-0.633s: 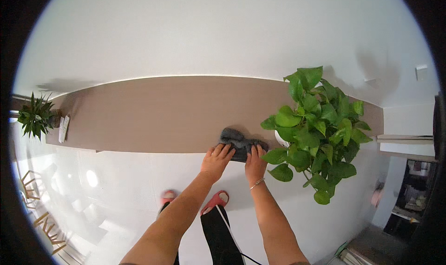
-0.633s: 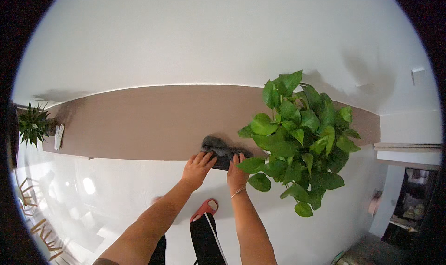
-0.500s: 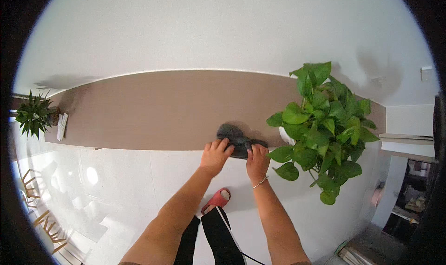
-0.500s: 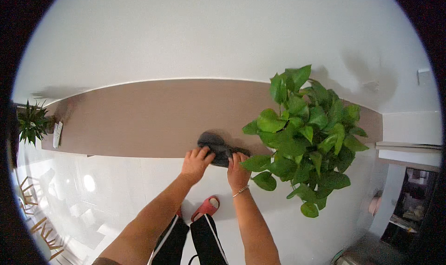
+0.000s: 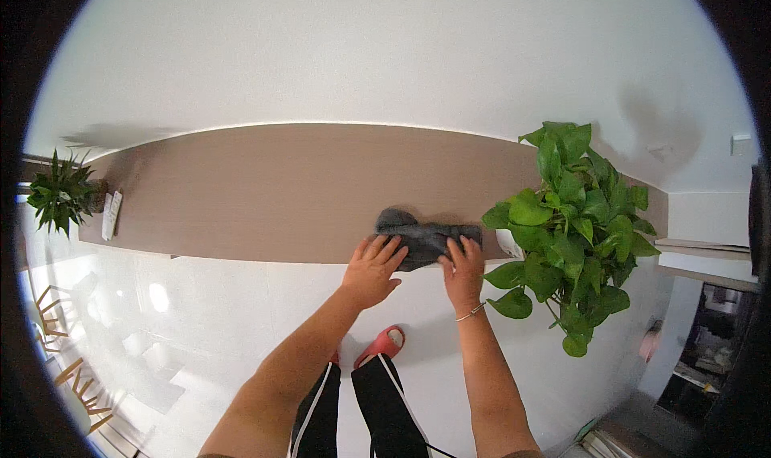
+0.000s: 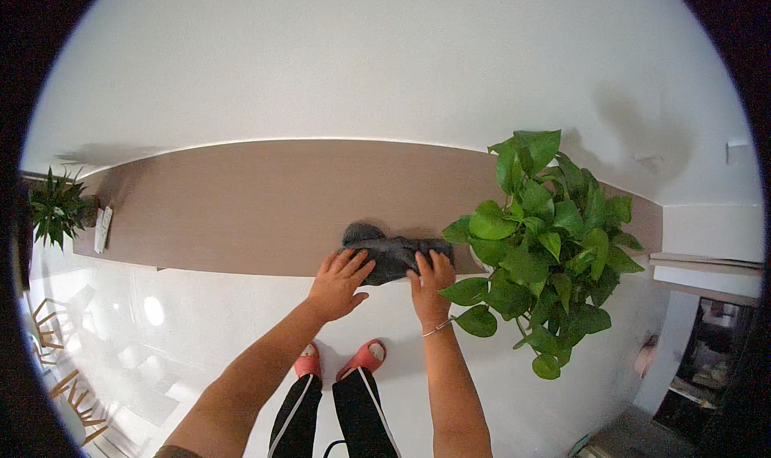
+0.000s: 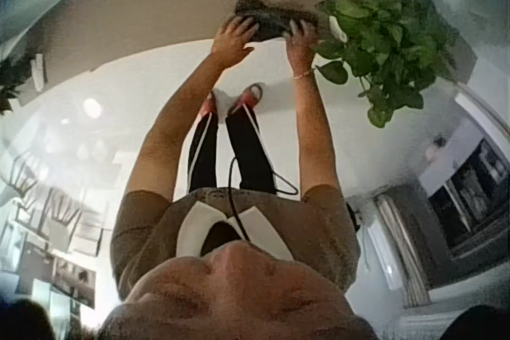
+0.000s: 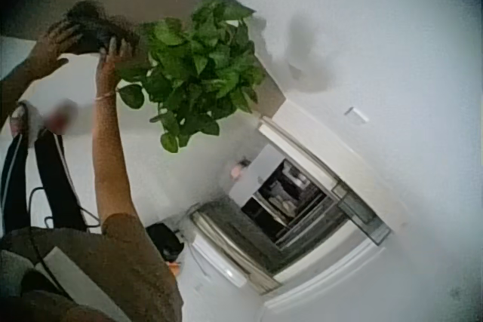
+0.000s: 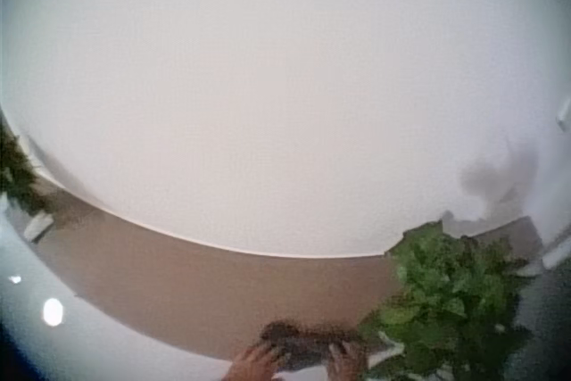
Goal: The person wipes a long wall-mounted shelf with a dark cloth, moving a potted plant aside to reach underneath. They then wipe the wall above the shelf, a cabinet door, and a wardrobe, folding a black garment and placing it on a shelf before continuing to wipe the wardrobe doors.
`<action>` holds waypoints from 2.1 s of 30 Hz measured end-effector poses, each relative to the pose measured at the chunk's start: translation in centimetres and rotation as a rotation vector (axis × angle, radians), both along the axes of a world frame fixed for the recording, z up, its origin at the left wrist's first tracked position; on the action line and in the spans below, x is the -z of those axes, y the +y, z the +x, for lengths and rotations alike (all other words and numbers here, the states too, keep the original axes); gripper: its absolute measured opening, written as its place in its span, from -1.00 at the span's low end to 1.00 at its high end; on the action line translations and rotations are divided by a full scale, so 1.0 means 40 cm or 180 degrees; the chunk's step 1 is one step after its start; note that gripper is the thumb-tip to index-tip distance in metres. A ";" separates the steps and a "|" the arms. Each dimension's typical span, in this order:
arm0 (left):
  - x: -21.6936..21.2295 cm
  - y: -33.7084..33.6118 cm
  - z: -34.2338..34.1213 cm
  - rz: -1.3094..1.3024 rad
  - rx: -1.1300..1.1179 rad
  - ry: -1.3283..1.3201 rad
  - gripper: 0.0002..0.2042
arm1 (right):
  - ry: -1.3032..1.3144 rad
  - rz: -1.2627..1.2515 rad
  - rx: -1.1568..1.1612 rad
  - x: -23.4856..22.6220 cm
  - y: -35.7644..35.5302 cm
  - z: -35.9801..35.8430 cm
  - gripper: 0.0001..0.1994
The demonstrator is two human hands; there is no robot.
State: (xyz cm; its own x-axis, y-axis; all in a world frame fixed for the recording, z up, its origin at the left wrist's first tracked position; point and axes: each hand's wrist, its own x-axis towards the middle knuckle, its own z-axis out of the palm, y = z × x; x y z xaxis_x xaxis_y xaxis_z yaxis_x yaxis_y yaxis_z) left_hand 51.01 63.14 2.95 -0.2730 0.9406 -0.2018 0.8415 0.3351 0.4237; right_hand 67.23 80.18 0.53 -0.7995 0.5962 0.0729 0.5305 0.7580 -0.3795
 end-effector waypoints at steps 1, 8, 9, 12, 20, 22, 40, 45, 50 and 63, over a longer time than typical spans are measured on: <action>0.013 0.009 0.009 -0.0050 -0.0048 0.0056 -0.31 | -0.0078 0.0031 -0.0004 0.027 -0.004 0.012 -0.51; 0.003 -0.031 -0.004 -0.0344 -0.0121 0.0142 -0.36 | -0.0562 0.0035 0.0218 0.080 -0.052 -0.002 -0.37; -0.001 -0.045 -0.013 -0.0348 -0.0211 0.0136 -0.36 | -0.0555 -0.0024 0.0206 0.069 -0.065 -0.026 -0.37; -0.007 -0.067 -0.017 -0.0282 -0.0418 0.0115 -0.39 | -0.0538 -0.0070 0.0243 0.061 -0.089 -0.085 -0.37; 0.056 -0.031 0.072 0.0166 -0.0950 0.0397 -0.45 | 0.0279 0.0021 0.0149 0.087 -0.066 -0.032 -0.54; 0.079 0.000 0.099 0.0326 -0.1007 0.0560 -0.48 | 0.0608 -0.0024 -0.0216 0.109 -0.021 -0.006 -0.57; 0.023 0.434 0.493 -0.0719 -0.0882 -0.0994 -0.59 | 0.0672 -0.0863 0.0065 0.233 0.346 0.545 -0.60; 0.228 0.425 0.610 0.1115 -0.0731 0.0674 -0.64 | 0.0672 -0.0743 -0.0202 0.183 0.436 0.605 -0.61; 0.309 0.431 0.640 0.1147 -0.1881 -0.0691 -0.42 | 0.0691 -0.0743 -0.0595 0.148 0.534 0.591 -0.61; 0.226 0.425 0.635 0.1022 -0.1421 -0.0233 -0.48 | 0.0705 -0.0597 -0.0911 0.115 0.574 0.541 -0.62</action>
